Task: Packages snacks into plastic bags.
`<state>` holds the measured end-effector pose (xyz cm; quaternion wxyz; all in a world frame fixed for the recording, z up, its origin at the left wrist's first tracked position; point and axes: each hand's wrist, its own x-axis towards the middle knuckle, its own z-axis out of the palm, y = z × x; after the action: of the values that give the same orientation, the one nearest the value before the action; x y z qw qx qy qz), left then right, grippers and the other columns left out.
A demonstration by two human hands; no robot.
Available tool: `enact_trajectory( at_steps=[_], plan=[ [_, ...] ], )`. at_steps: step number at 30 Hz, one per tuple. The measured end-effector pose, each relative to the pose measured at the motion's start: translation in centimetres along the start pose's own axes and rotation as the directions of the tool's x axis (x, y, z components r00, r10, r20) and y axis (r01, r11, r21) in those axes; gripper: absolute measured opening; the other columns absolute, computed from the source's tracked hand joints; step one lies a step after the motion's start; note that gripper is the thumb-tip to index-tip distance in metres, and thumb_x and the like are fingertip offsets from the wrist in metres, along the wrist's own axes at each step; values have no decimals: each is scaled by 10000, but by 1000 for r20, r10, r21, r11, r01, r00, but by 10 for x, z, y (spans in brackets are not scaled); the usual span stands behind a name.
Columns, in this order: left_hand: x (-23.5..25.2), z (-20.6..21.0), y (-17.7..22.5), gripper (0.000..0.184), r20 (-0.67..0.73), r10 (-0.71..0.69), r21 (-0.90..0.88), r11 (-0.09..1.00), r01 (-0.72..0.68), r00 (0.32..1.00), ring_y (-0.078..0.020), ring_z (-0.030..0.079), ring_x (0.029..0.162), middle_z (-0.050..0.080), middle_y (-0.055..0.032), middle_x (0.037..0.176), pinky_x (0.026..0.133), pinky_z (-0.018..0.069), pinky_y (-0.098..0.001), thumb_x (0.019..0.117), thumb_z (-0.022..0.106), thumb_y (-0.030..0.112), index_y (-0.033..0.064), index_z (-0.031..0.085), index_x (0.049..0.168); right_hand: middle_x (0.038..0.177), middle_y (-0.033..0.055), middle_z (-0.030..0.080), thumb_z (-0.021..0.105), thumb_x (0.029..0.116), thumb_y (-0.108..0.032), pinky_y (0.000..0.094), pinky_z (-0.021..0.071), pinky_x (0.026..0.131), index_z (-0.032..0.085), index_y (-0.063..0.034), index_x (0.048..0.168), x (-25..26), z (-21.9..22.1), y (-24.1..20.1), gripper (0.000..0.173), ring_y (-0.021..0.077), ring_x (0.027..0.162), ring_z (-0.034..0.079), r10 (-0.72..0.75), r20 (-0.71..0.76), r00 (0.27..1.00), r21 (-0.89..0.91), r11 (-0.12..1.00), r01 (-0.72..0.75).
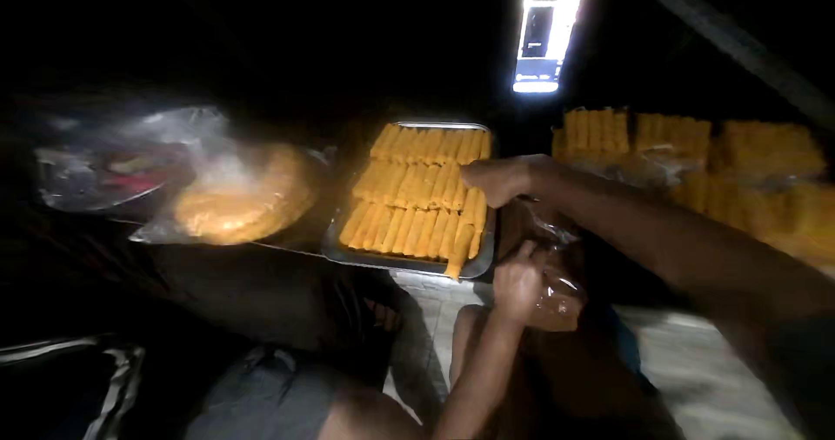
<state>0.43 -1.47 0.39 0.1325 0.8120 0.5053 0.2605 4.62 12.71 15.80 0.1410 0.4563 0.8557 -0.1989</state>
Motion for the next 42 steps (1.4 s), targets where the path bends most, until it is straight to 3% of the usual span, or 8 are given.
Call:
enact_trajectory(
  at_steps=[5,14,19,23,26,29,36,42],
  plan=[
    [1,-8,5,274,80,-34,-8,999,35,996,-332,736,961,680,-130,1308,775,606,-498,936,649,76,106,754,1186,1438,262,486,768,801,31,638,410,1052,563,-108,1422,-13,-1,2,668,473,1365,432,-38,7,999,-171,985,39],
    [0,-6,3,234,27,1,-1,1000,-1,1000,-321,743,916,707,-132,1239,726,613,-485,915,668,71,93,771,1124,1318,235,620,555,994,20,559,371,1124,648,73,1247,-11,16,-12,276,411,1321,519,5,-23,1000,-429,903,-14],
    [7,-18,11,326,242,-100,4,995,102,965,-326,703,1101,628,-116,1405,900,571,-493,1021,522,163,118,701,1291,1269,209,638,668,917,2,584,404,1063,582,-6,1343,-26,-13,-2,435,409,1248,568,-41,-27,999,-385,922,28],
    [0,2,-1,220,-9,15,-1,1000,-15,1000,-315,744,906,716,-119,1217,715,620,-492,909,687,83,105,775,1110,1235,170,657,799,744,70,575,422,1069,636,-49,1270,-31,22,-5,563,383,1226,578,-382,-149,912,-180,917,355],
    [-3,-3,3,220,-7,0,15,1000,0,1000,-330,746,887,740,-137,1144,712,611,-503,900,689,92,101,777,1101,1204,140,673,770,771,72,530,454,1044,664,-67,1229,-27,58,-10,490,353,1197,596,-514,-218,829,-187,856,482],
    [-4,-4,4,200,24,-20,42,999,19,1000,-338,741,872,742,-153,1078,712,609,-507,915,675,107,91,772,1089,1311,130,652,755,784,96,553,400,1129,631,-107,1345,-23,68,-9,609,362,1311,543,-534,-200,822,-132,846,517],
    [-3,0,2,199,-71,33,30,999,-31,997,-323,748,862,748,-131,1110,684,612,-487,874,706,75,100,784,1055,1152,138,676,754,763,92,544,433,1045,743,-71,1102,-16,60,-14,377,361,1192,574,-581,-124,804,-166,811,560],
    [0,-1,-1,229,20,28,-32,999,-27,999,-320,739,952,712,-131,1218,746,619,-494,906,681,61,78,763,1119,1208,150,700,757,720,128,558,439,1066,734,-43,1145,-5,26,9,459,364,1215,611,-557,-225,800,-166,831,532]
  ],
)
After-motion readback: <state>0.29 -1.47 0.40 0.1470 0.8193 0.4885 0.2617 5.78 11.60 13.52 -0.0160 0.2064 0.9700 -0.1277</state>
